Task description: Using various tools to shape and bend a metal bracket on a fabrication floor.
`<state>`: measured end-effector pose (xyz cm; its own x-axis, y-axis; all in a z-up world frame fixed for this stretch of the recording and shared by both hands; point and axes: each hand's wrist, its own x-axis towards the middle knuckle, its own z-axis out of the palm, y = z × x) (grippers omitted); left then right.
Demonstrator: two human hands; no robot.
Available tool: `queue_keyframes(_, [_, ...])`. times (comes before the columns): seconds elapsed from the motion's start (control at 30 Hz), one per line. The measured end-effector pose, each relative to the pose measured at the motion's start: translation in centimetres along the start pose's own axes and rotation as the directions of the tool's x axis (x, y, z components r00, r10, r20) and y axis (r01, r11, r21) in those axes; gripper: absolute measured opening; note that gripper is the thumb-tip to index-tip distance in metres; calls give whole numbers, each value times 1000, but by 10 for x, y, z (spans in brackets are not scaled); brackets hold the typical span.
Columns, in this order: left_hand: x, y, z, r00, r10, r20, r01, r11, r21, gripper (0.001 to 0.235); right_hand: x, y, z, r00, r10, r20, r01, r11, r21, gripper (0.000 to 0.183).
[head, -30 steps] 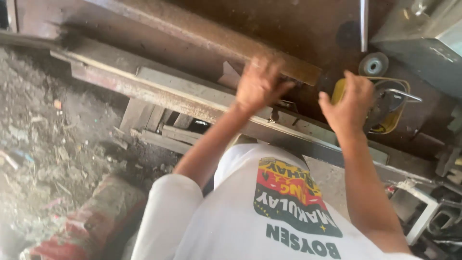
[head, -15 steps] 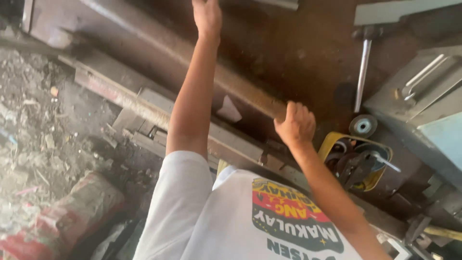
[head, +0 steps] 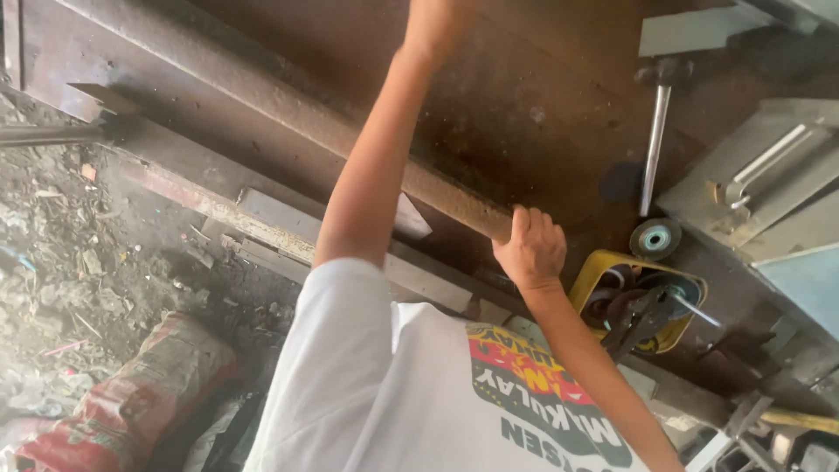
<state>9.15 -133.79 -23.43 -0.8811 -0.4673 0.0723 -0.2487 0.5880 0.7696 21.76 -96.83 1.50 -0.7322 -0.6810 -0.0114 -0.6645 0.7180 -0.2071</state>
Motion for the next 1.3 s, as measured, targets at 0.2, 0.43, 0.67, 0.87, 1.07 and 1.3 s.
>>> queue_keyframes(0.2, [-182, 273, -120, 841, 156, 519, -302, 930, 210, 81, -6, 7, 4, 1000, 11, -9, -12, 1000, -21, 48])
queue_keyframes(0.43, [-243, 218, -86, 815, 396, 423, -578, 517, 631, 42, -4, 4, 3, 958, 44, 284, -44, 999, -6, 47])
queue_keyframes(0.67, [-208, 244, -95, 701, 154, 697, -598, 660, 456, 35, 3, 13, 0, 928, 74, 365, -71, 997, -21, 45])
queue_keyframes(0.87, [-195, 245, -98, 633, 168, 756, -621, 694, 366, 34, 11, 11, -7, 884, 83, 460, -101, 995, 14, 39])
queue_keyframes(1.07, [-182, 257, -103, 554, 96, 827, -620, 711, 333, 36, 21, 14, -16, 861, 69, 504, -89, 996, 17, 44])
queue_keyframes(1.3, [-202, 236, -97, 656, 216, 723, -607, 721, 335, 35, 7, 8, 1, 901, 80, 427, -89, 996, 3, 50])
